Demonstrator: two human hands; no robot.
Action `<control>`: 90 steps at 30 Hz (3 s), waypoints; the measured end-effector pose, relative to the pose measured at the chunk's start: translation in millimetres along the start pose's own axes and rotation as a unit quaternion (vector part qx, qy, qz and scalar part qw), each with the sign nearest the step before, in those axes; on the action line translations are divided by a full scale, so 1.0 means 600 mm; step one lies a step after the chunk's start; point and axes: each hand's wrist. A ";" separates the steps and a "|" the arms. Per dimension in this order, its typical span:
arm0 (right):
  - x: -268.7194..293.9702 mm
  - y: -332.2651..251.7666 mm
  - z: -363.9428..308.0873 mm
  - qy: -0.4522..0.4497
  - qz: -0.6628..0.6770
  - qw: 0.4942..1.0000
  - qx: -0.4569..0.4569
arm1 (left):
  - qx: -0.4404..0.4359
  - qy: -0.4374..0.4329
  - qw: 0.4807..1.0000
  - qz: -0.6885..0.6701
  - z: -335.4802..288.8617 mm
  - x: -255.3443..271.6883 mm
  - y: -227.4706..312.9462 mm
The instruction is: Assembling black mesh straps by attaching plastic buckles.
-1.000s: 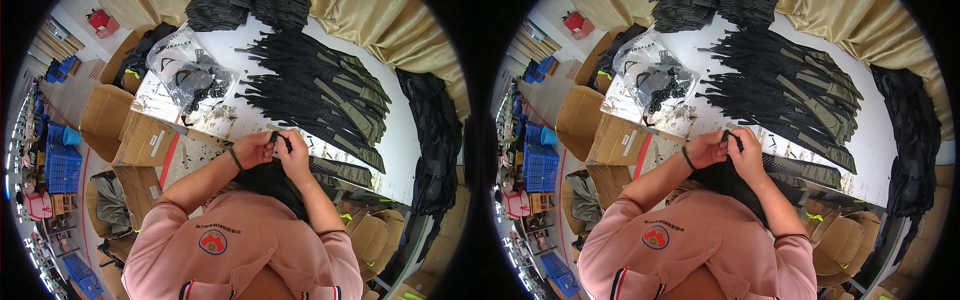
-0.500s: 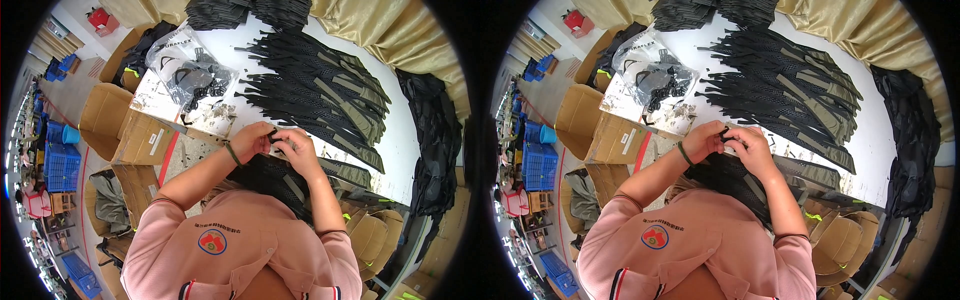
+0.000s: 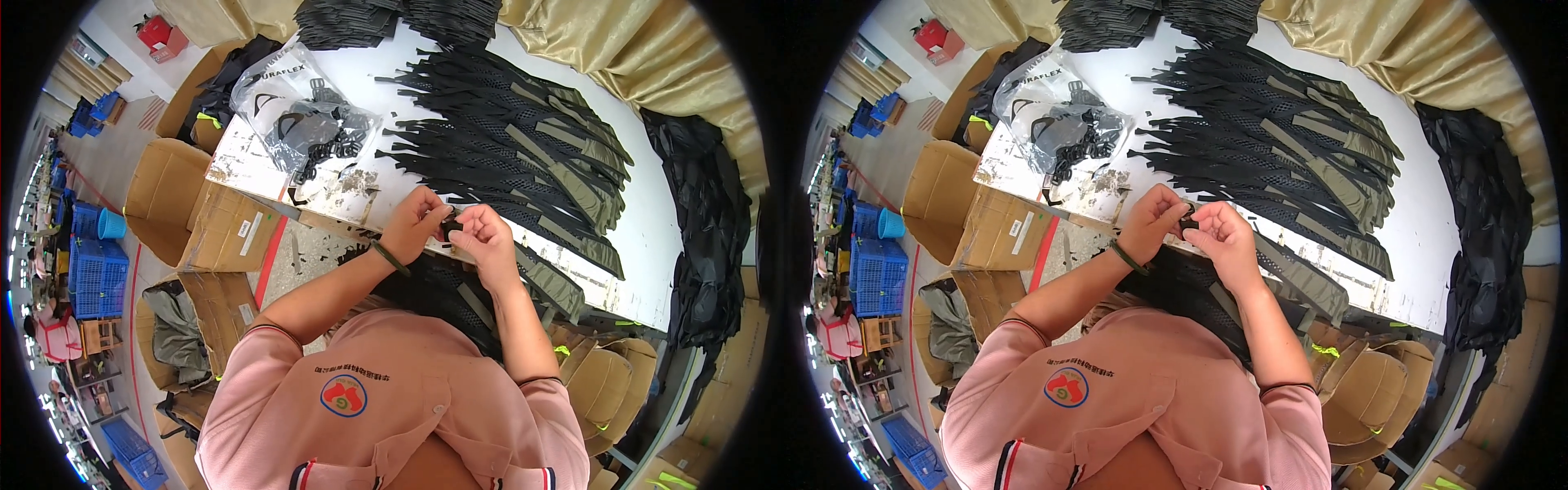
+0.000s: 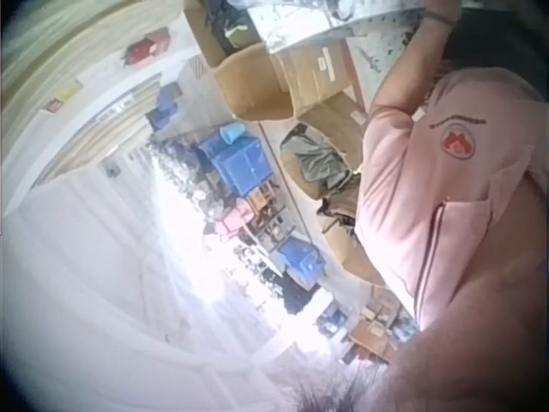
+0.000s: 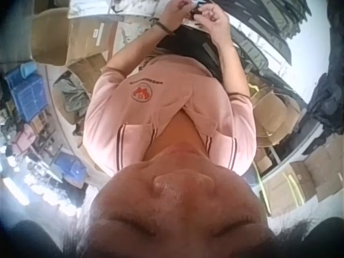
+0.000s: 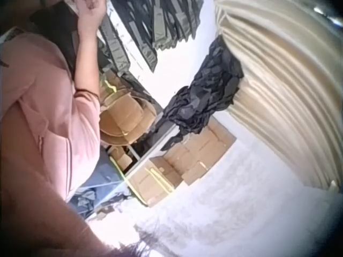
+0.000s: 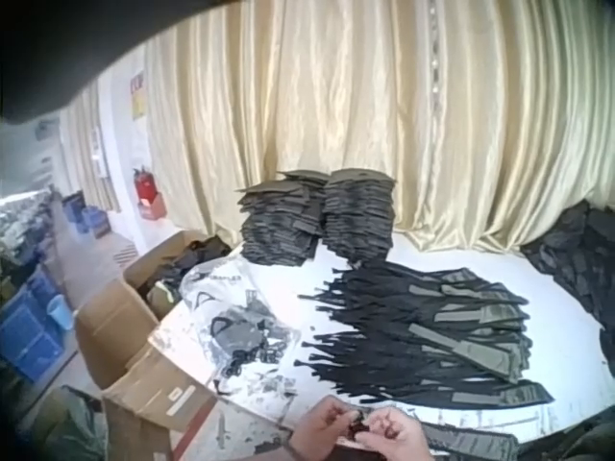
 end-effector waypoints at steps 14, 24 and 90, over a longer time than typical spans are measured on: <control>0.001 0.004 -0.002 0.068 0.112 0.989 -0.071 | -0.117 -0.041 0.965 0.231 -0.004 -0.012 0.036; -0.015 0.008 -0.010 0.109 0.177 0.978 0.009 | -0.114 -0.118 0.980 0.113 -0.017 -0.001 0.009; -0.024 0.024 -0.025 0.106 0.034 0.993 0.041 | -0.087 -0.058 0.993 -0.057 -0.053 -0.014 -0.002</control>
Point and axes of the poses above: each hand's wrist, its own z-axis towards the middle knuckle, its own x-axis out of the back of the hand, y = z × x, and after that the axes turned 4 degrees about -y, right-handed
